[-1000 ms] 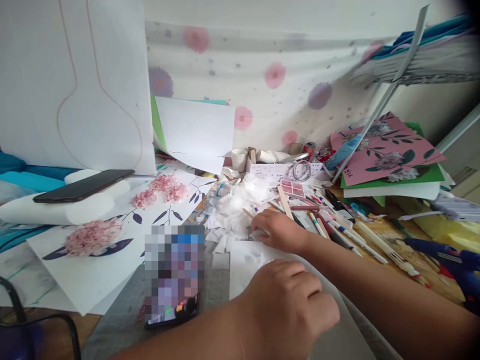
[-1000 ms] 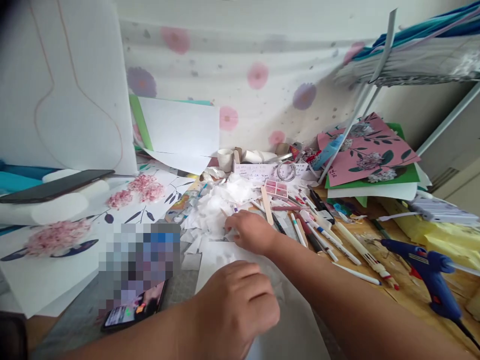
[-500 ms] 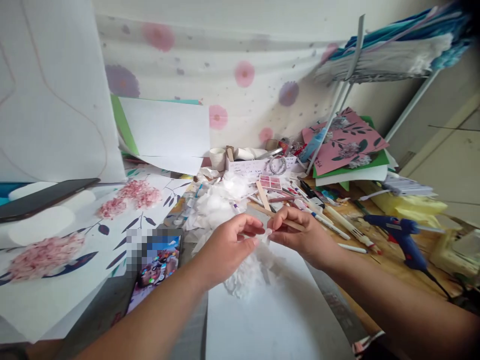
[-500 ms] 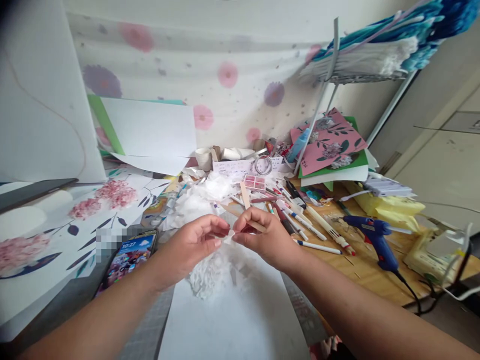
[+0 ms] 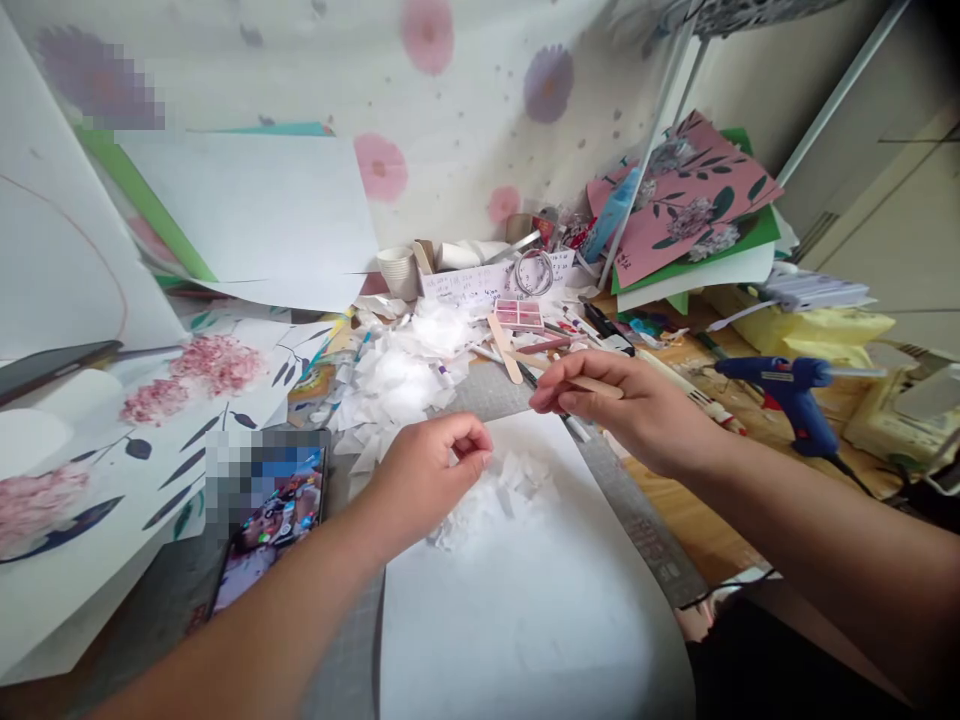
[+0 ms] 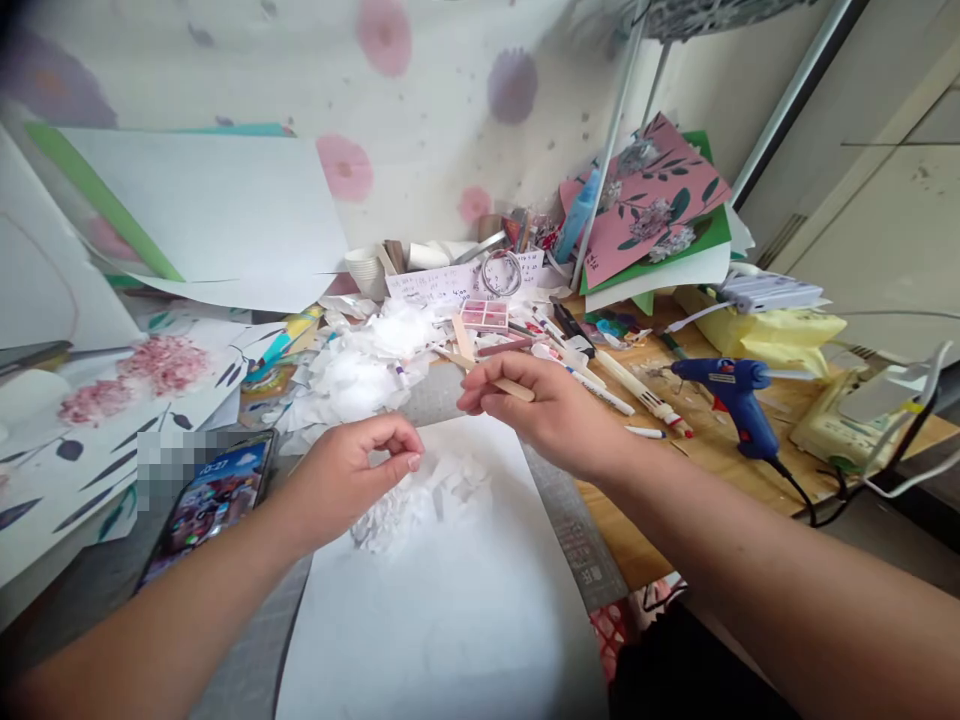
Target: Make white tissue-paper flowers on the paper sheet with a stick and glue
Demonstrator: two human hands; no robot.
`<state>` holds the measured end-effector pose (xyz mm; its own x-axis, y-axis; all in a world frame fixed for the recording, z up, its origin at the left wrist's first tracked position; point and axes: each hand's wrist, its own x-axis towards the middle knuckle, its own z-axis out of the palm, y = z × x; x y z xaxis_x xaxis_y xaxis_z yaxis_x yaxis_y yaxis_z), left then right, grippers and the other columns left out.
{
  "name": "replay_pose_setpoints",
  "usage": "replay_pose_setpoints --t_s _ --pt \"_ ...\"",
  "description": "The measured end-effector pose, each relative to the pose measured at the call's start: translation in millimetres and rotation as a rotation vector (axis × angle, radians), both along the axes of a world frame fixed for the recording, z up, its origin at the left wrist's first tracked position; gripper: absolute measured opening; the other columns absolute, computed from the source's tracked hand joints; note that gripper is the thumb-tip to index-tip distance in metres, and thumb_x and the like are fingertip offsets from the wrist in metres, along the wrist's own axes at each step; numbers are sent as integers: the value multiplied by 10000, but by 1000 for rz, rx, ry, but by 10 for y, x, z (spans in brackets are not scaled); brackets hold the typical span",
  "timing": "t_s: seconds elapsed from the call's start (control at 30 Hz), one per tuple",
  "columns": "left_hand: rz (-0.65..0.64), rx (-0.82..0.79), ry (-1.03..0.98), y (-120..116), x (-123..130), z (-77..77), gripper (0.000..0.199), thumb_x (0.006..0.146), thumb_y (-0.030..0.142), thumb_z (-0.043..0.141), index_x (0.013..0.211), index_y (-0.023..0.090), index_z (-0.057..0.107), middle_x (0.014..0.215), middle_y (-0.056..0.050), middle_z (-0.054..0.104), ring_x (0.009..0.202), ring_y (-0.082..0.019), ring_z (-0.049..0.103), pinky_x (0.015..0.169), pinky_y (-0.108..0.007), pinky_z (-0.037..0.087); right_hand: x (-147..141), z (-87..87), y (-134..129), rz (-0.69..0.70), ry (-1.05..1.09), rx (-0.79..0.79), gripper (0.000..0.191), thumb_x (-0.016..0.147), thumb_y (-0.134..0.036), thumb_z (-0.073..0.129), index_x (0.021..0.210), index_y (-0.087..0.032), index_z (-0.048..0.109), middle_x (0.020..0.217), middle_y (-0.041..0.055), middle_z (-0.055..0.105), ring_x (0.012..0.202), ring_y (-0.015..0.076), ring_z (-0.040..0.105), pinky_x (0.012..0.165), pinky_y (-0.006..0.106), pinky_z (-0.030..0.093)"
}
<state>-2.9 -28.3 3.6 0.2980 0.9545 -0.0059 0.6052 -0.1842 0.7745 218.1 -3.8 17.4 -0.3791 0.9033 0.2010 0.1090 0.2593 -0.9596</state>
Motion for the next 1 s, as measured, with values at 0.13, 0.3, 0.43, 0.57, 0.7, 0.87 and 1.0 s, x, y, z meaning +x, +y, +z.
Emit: replay_pose_setpoints --t_s 0.13,0.3,0.43,0.57,0.7,0.87,1.0 --pt "-66 133 161 -31 -9 45 141 765 154 512 856 231 587 835 37 620 790 -147 569 711 -271 410 28 -75 -10 24 -96 -28 90 846 -239 570 904 -175 594 877 37 663 835 157 623 796 322 481" --pt "-177 229 304 -99 31 107 106 728 231 616 826 226 575 877 21 628 870 -193 556 799 -343 390 112 -39 -54 108 -132 10 221 908 -319 497 990 -155 620 796 45 671 775 161 627 750 314 483" --pt "-94 302 421 -137 108 24 145 703 299 686 763 204 595 854 -17 622 886 -238 543 784 -388 376 124 43 -64 49 -224 199 360 920 -398 477 726 -173 679 953 69 691 804 163 600 699 276 462" --pt "-114 321 476 -147 156 -85 62 761 207 621 703 219 640 807 -6 638 857 -231 545 777 -400 365 -24 53 -55 -6 -220 181 375 920 -424 452 826 -157 697 867 69 690 669 138 580 600 256 454" --pt "-125 345 491 -146 170 -112 86 768 200 629 698 229 669 802 -7 658 852 -235 546 769 -400 364 -191 58 -59 -7 -395 222 351 918 -359 457 772 -127 675 635 27 618 597 125 553 571 246 400" --pt "-152 366 517 -145 167 -133 54 771 234 652 724 225 678 820 -13 674 875 -251 548 764 -409 356 -293 64 -44 28 -513 283 341 934 -328 445 763 -130 663 642 18 623 603 114 547 581 233 357" --pt "-171 367 533 -145 168 -158 57 781 264 647 757 238 692 846 -19 683 889 -265 542 766 -420 346 -343 64 -20 69 -623 272 343 934 -320 455 749 -117 662 705 49 647 654 135 564 592 241 348"
